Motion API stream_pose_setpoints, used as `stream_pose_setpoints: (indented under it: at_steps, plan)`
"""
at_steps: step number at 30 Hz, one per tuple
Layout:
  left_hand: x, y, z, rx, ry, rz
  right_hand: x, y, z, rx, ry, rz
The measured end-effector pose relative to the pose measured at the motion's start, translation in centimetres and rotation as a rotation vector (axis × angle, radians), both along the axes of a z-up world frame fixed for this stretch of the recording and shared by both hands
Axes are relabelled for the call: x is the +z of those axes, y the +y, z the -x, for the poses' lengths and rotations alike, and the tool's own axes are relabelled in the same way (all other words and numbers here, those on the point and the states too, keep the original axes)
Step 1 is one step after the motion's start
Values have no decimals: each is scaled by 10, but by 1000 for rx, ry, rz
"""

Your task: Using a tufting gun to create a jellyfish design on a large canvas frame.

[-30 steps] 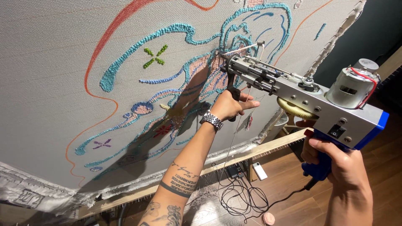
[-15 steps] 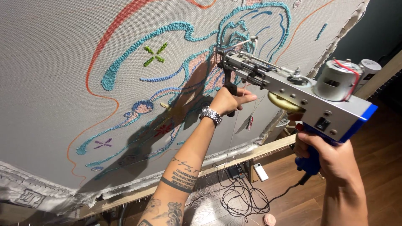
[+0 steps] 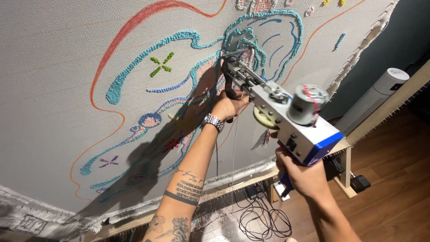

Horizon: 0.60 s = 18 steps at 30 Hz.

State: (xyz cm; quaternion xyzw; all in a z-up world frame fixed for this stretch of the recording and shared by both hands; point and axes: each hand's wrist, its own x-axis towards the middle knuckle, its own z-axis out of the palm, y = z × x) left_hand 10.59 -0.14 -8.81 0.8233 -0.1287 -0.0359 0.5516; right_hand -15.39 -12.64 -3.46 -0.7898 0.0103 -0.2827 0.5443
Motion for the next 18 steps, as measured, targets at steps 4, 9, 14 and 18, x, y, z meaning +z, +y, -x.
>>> stream_pose_setpoints:
  at_steps: [4,9,14,18]
  plan:
    - [-11,0,-11,10,3,26,32,15,10,84,-28,-43]
    - [16,5,17,-76,-88,151,-4,-13,-1,35,115,51]
    - [21,8,13,-52,-103,35,-6,-10,-3,132,81,-148]
    - [31,4,11,-32,44,29,-8,-13,-10,255,-35,-171]
